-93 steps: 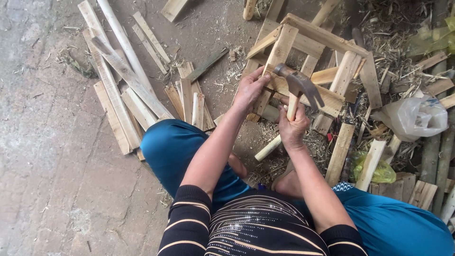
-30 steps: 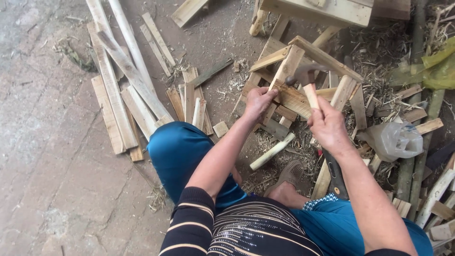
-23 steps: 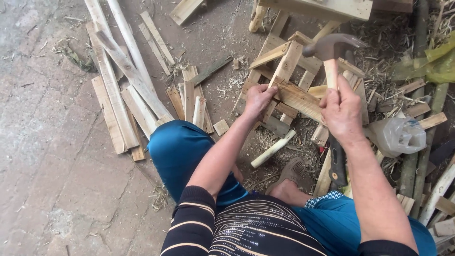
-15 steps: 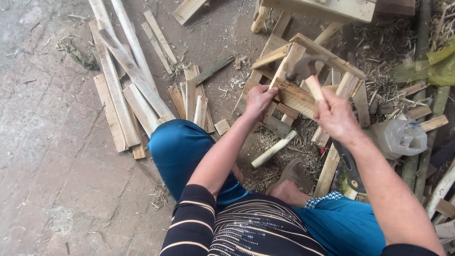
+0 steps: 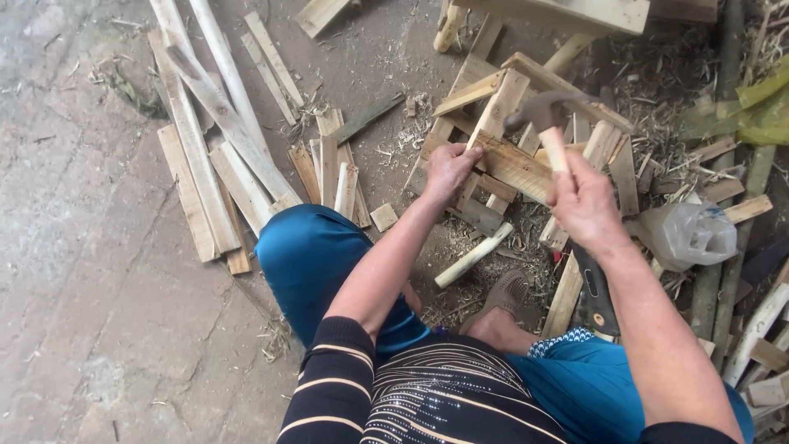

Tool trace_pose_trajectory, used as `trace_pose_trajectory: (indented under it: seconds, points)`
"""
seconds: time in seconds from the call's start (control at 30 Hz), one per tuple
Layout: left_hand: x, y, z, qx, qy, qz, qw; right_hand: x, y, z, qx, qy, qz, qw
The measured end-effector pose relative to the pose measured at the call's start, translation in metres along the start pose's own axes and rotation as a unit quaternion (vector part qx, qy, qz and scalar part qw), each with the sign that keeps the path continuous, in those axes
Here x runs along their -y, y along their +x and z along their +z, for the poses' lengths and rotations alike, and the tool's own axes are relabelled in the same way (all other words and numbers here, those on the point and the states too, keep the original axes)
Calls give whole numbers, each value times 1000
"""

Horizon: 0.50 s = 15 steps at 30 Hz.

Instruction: Assembling a wooden frame by positioning slats and hammering nails into them.

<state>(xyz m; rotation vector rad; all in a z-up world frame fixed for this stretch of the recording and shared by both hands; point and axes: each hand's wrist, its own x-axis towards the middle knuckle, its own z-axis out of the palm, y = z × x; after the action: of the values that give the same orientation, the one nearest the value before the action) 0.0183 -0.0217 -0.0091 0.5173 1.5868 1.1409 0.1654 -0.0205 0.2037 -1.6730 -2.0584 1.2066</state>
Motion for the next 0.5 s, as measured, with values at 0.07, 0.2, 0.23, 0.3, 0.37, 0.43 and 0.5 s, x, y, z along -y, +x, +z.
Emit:
trace_pose_trajectory:
  seconds: [0.07, 0.2, 0.23, 0.3, 0.37, 0.43, 0.5]
  points:
    - [-7, -5, -1, -3, -4, 4, 1000, 11, -13, -1, -34, 37, -3, 999]
    - [-1, -4, -2, -2, 3, 12, 1000, -7, -31, 4, -93, 129, -4, 987]
    - [-7, -9, -4, 0, 5, 11, 1000, -24, -32, 6, -94, 130, -1, 987]
    - [-19, -17, -7, -10, -5, 6, 1000, -57, -33, 10, -93, 197, 4, 976]
    - [-22, -19, -7, -12, -6, 8, 1000, -62, -27, 23, -117, 239, 13, 964]
    - [-23, -21, -6, -14, -4, 12, 1000, -72, -18, 36, -142, 282, 21, 949]
    - [-23, -22, -7, -23, -25, 15, 999, -86, -6, 49, -149, 320, 31, 935]
